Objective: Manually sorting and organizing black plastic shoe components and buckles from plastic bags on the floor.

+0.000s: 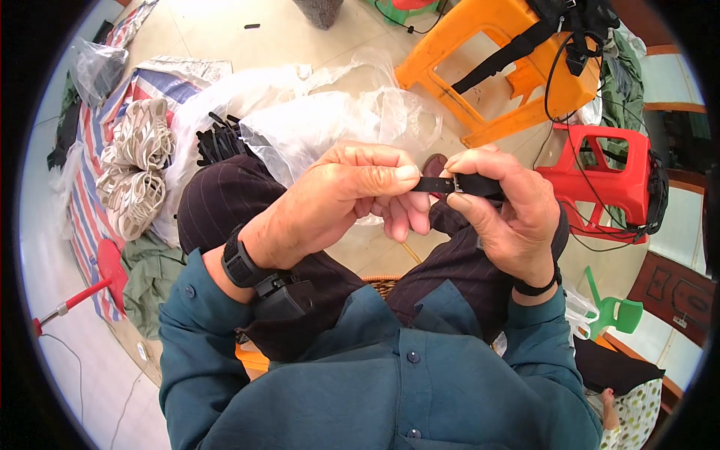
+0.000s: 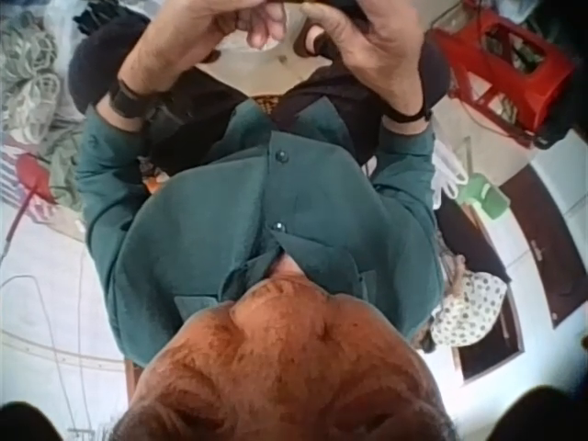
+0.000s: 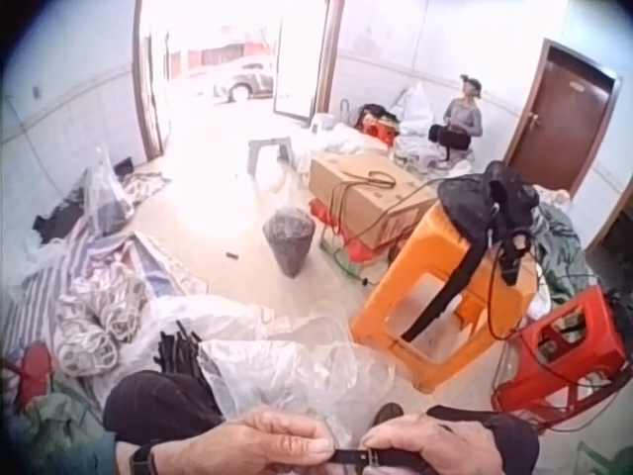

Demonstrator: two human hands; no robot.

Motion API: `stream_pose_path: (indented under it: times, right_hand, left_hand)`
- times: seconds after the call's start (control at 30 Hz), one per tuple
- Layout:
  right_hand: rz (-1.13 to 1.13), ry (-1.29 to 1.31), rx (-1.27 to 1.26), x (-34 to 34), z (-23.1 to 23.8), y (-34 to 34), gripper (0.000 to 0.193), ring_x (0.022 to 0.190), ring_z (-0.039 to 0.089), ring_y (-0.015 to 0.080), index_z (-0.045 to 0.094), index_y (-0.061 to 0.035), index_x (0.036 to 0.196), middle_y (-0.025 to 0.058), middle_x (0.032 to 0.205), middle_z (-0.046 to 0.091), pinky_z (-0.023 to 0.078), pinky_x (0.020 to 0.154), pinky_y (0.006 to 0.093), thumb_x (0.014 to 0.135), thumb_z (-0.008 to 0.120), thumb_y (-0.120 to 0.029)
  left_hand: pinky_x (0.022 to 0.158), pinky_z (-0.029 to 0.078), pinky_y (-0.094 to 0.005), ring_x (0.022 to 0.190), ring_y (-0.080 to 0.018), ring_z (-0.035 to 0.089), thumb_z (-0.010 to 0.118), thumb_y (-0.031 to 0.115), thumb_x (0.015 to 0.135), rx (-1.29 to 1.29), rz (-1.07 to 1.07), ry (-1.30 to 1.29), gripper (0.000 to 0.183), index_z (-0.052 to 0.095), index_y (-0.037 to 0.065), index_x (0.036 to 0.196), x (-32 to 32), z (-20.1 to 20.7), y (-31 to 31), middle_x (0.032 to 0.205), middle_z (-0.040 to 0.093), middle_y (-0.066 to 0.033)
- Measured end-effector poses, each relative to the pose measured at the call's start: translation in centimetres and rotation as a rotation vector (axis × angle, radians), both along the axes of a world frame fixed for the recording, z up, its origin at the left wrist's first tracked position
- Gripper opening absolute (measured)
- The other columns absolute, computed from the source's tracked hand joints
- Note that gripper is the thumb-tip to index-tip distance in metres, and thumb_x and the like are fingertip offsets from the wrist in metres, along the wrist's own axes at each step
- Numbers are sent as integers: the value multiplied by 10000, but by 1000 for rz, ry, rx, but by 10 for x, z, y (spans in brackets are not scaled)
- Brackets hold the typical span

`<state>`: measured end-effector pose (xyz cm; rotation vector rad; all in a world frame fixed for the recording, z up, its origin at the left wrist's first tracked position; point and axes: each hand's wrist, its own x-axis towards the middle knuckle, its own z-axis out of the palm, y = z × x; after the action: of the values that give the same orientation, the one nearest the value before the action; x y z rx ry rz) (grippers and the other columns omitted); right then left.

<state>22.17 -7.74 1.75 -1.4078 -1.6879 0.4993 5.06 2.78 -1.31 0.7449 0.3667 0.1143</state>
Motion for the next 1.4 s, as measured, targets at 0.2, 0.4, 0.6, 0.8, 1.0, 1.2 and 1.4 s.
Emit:
stream_pose_path:
  times: [0.2,0.4,0.6,0.8,1.0,1.2,1.4]
  right_hand:
    - [41,-90,-42,-1,13,-4,307,706,586,255,553,-35,947,104,850,594,445,599,291,663,669,-37]
    - [18,-50,-82,-6,11,-3,248,724,593,223,567,8,887,108,816,610,457,658,277,660,666,1]
    - [104,-26,-111,-6,8,-1,295,636,566,228,560,-43,930,102,803,585,426,522,280,654,649,7]
    - [167,-7,-112,-7,3,0,271,616,564,226,552,-40,925,100,769,576,428,517,278,673,642,1]
    - [180,59,-96,-5,-5,-2,283,695,601,246,550,-20,947,115,801,590,458,580,278,683,652,-21]
    - [155,110,-123,-2,-7,-2,279,720,609,244,550,-23,958,115,831,600,467,610,276,702,658,-50]
    - [150,66,-121,-1,-4,-2,265,729,612,240,549,-18,953,119,829,601,466,618,270,710,651,-50]
  left_hand:
    - [526,442,-238,541,-167,553,489,186,840,1,58,12,223,568,-22,816,2,-2,3,705,599,-152]
    - [525,431,-229,542,-135,539,515,194,820,91,20,44,213,570,-12,813,2,6,2,684,594,-118]
    - [398,345,-181,421,-53,446,567,196,837,243,-126,9,190,553,34,737,1,11,2,510,497,1]
    - [372,388,-192,339,-44,376,532,162,858,138,-128,-9,169,538,18,769,-6,2,-2,448,422,17]
    - [391,434,-219,346,-55,384,491,159,881,30,-138,-16,173,531,3,816,-11,0,-2,448,403,7]
    - [392,439,-237,348,-66,376,481,177,891,11,-85,-10,186,523,-5,898,-10,-6,-4,460,407,1]
    - [393,439,-236,348,-59,365,464,191,900,-42,-74,2,210,523,-10,891,-8,-3,-4,456,394,10]
